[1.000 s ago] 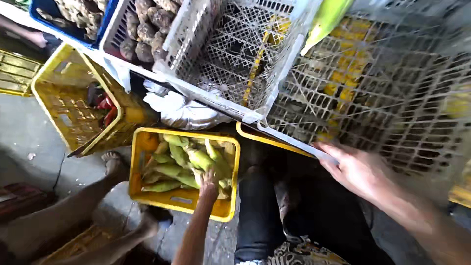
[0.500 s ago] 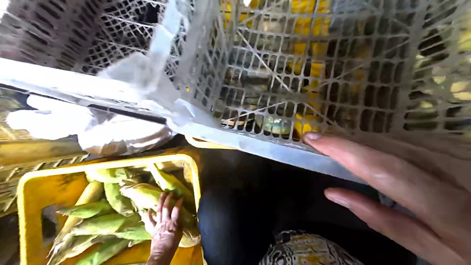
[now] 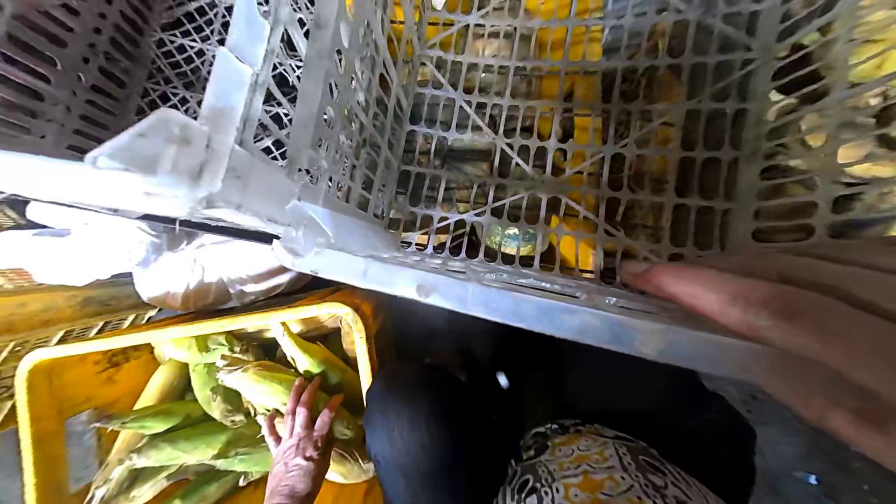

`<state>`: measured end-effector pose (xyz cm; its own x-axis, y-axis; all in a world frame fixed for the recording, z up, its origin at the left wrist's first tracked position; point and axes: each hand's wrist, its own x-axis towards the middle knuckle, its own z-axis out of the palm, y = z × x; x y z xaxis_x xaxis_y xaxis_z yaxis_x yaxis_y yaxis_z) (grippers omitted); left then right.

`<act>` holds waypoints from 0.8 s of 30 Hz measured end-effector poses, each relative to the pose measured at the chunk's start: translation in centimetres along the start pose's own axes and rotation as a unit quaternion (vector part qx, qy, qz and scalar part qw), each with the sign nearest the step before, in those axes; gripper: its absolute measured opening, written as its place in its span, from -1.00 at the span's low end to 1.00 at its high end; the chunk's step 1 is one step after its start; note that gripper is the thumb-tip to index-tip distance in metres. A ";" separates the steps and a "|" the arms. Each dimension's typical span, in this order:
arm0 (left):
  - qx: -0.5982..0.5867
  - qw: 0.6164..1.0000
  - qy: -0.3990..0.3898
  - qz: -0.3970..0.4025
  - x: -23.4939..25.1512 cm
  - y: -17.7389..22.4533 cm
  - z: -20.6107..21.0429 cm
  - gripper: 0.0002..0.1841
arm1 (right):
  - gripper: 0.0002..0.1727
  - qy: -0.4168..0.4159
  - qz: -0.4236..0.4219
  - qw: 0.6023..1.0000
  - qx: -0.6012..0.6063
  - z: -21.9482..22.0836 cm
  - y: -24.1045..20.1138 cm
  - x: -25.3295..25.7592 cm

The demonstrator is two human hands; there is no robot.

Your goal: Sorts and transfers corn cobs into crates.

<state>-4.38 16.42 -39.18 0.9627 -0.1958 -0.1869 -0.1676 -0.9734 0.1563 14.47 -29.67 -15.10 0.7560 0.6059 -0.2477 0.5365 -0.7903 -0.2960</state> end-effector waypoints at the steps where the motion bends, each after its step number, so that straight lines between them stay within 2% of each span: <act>1: 0.000 1.000 0.000 0.003 0.1 -0.1 -0.4 -0.60 | -0.53 0.017 0.000 1.000 0.007 0.3 0.1 0.0; 4: -0.032 0.999 0.037 -0.008 1.1 0.0 -2.8 -0.54 | -0.50 0.069 -0.014 0.997 0.022 0.8 0.2 0.2; 6: -0.099 0.987 0.119 -0.045 2.0 0.0 -5.7 -0.49 | -0.44 0.069 -0.028 0.997 0.034 0.5 0.2 0.6; 9: -0.269 0.916 0.281 -0.102 2.7 0.9 -12.5 -0.30 | -0.33 0.061 -0.053 0.995 0.060 -0.2 0.2 0.9; 11: -0.317 0.882 0.341 -0.067 3.1 2.4 -18.4 -0.39 | -0.27 0.074 -0.081 0.991 0.075 -0.9 0.4 1.0; 13: -0.348 0.865 0.361 -0.024 3.4 3.7 -23.8 -0.51 | -0.26 0.125 -0.105 0.984 0.070 -1.9 0.2 1.6; 16: -0.423 0.853 0.294 0.086 5.2 2.9 -29.2 -0.65 | -0.26 0.241 -0.167 0.954 0.066 -4.3 -1.5 4.1; 17: -0.443 0.840 0.298 0.101 7.5 5.5 -30.6 -0.69 | -0.21 0.265 -0.190 0.943 0.072 -5.2 -2.4 5.3; 18: -0.462 0.822 0.307 0.134 9.8 8.7 -31.6 -0.64 | -0.14 0.267 -0.207 0.938 0.077 -6.1 -3.2 6.3; 20: -0.474 0.785 0.356 0.180 13.9 14.6 -32.3 -0.61 | -0.04 0.215 -0.213 0.945 0.125 -7.6 -4.4 7.9; 22: -0.492 0.757 0.389 0.180 17.2 17.8 -32.2 -0.69 | -0.04 0.157 -0.183 0.951 0.194 -8.8 -5.0 8.7; 24: -0.519 0.743 0.387 0.167 20.1 19.0 -32.3 -0.76 | -0.12 0.150 -0.145 0.948 0.239 -9.1 -4.9 8.9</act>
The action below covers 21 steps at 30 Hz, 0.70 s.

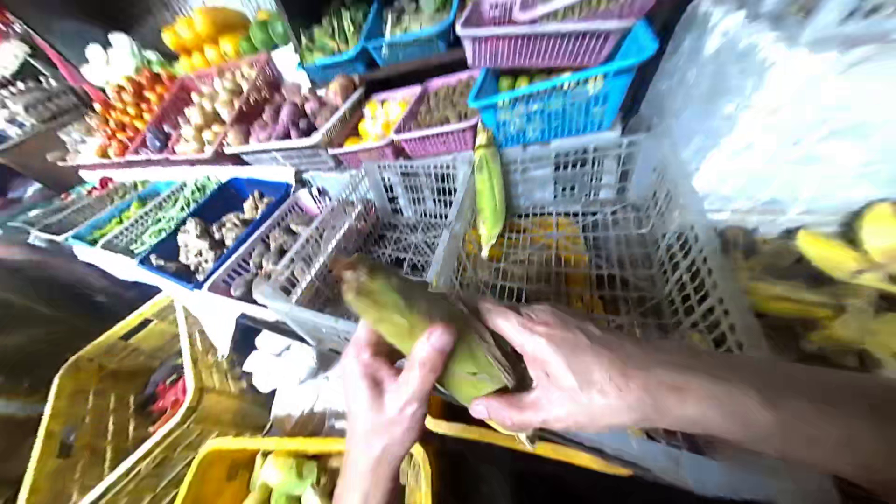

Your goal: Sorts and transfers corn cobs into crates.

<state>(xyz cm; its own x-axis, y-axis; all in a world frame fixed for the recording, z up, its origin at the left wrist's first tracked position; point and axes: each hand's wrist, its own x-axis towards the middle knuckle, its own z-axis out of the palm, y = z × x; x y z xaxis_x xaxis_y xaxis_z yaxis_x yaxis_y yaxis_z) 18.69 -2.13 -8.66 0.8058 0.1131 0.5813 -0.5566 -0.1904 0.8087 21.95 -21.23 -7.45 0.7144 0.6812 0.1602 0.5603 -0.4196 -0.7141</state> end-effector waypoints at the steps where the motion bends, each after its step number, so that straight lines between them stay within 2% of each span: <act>1: -0.020 1.000 0.003 -0.013 0.7 -0.7 0.7 -0.73 | -0.16 0.012 0.015 1.000 0.017 -0.2 0.2 -0.1; 2: -0.035 0.999 0.002 -0.021 1.2 -1.4 1.2 -0.62 | -0.20 0.030 0.024 0.999 0.035 -0.4 0.6 -0.1; 4: -0.030 0.999 -0.032 -0.027 1.6 -2.6 1.5 -0.23 | -0.31 0.092 0.023 0.993 0.072 -1.6 1.6 0.1; 5: 0.003 0.997 -0.065 -0.027 1.4 -3.3 1.4 -0.07 | -0.36 0.126 0.026 0.988 0.086 -2.7 2.1 0.3; 6: 0.051 0.994 -0.093 -0.029 0.6 -4.1 1.4 0.00 | -0.38 0.161 0.031 0.983 0.088 -4.2 2.7 0.6; 7: 0.108 0.987 -0.116 -0.032 -0.5 -5.2 1.4 -0.04 | -0.35 0.190 0.045 0.977 0.086 -5.8 3.2 0.9; 9: 0.246 0.954 -0.162 -0.058 -2.8 -7.1 2.0 -0.27 | -0.29 0.225 0.083 0.967 0.092 -8.6 5.0 2.1; 11: 0.379 0.913 -0.149 -0.015 -4.3 -8.9 3.2 -0.35 | -0.22 0.258 0.115 0.954 0.100 -9.5 7.8 3.4; 12: 0.406 0.903 -0.143 -0.002 -4.4 -9.4 3.5 -0.35 | -0.20 0.266 0.132 0.950 0.098 -9.4 9.3 3.9; 16: 0.421 0.897 -0.134 0.011 -4.4 -9.9 3.7 -0.40 | -0.07 0.235 0.172 0.954 0.068 -7.9 13.4 4.7; 21: 0.419 0.897 -0.140 0.000 -4.4 -9.7 3.6 -0.49 | 0.06 0.196 0.177 0.964 0.014 -5.2 12.7 4.2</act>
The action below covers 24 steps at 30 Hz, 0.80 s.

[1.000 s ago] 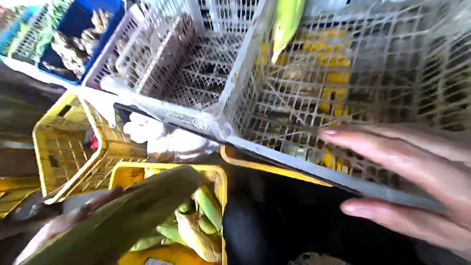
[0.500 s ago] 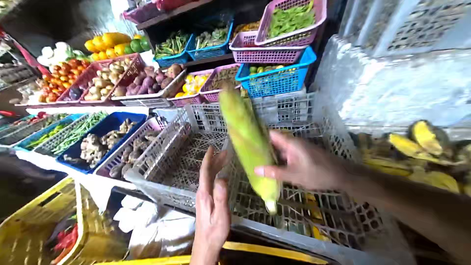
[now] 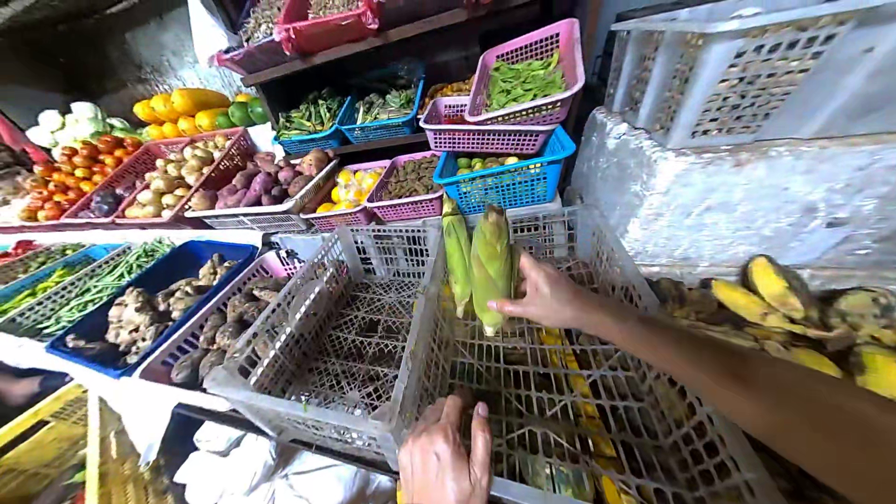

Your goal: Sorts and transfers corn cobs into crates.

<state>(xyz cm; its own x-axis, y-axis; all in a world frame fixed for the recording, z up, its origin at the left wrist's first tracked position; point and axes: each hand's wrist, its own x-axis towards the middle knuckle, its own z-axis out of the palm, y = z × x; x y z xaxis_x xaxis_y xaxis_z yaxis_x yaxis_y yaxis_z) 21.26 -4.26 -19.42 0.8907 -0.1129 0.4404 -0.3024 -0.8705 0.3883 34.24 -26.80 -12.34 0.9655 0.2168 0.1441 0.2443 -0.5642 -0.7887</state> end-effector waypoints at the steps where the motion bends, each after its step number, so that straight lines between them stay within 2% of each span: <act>1: -0.004 1.000 -0.003 -0.003 0.0 0.0 0.0 -0.51 | 0.05 -0.008 -0.017 1.000 -0.016 0.1 -0.4 -0.6; 4: -0.016 1.000 0.002 0.005 -0.1 -0.2 0.1 -0.52 | -0.02 -0.039 -0.059 0.996 -0.045 0.4 -1.4 -2.5; 7: -0.010 1.000 0.008 0.015 -0.1 -0.4 0.2 -0.52 | -0.02 -0.054 -0.058 0.994 -0.078 0.5 -2.3 -3.3; 11: -0.006 1.000 -0.003 0.024 -0.3 -0.4 0.3 -0.51 | -0.02 -0.015 0.069 0.990 -0.120 -0.8 -1.8 -0.2; 16: 0.000 1.000 0.019 0.016 -0.2 -0.4 0.7 -0.50 | 0.03 0.069 0.176 0.976 -0.105 -2.0 3.6 7.2; 21: 0.003 0.999 0.035 0.014 -0.1 -0.6 1.0 -0.49 | 0.02 0.056 0.257 0.964 -0.045 1.1 6.8 11.1; 24: 0.003 0.999 0.041 0.014 0.1 -0.6 1.2 -0.48 | -0.03 0.034 0.271 0.960 -0.065 3.3 7.7 12.4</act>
<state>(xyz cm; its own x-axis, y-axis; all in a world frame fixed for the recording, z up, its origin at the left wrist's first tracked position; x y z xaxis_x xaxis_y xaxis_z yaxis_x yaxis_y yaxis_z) 21.93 -4.30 -20.65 0.8510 -0.0977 0.5160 -0.3244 -0.8705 0.3701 47.74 -25.81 -18.58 0.9566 -0.1858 -0.2243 -0.2902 -0.6747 -0.6787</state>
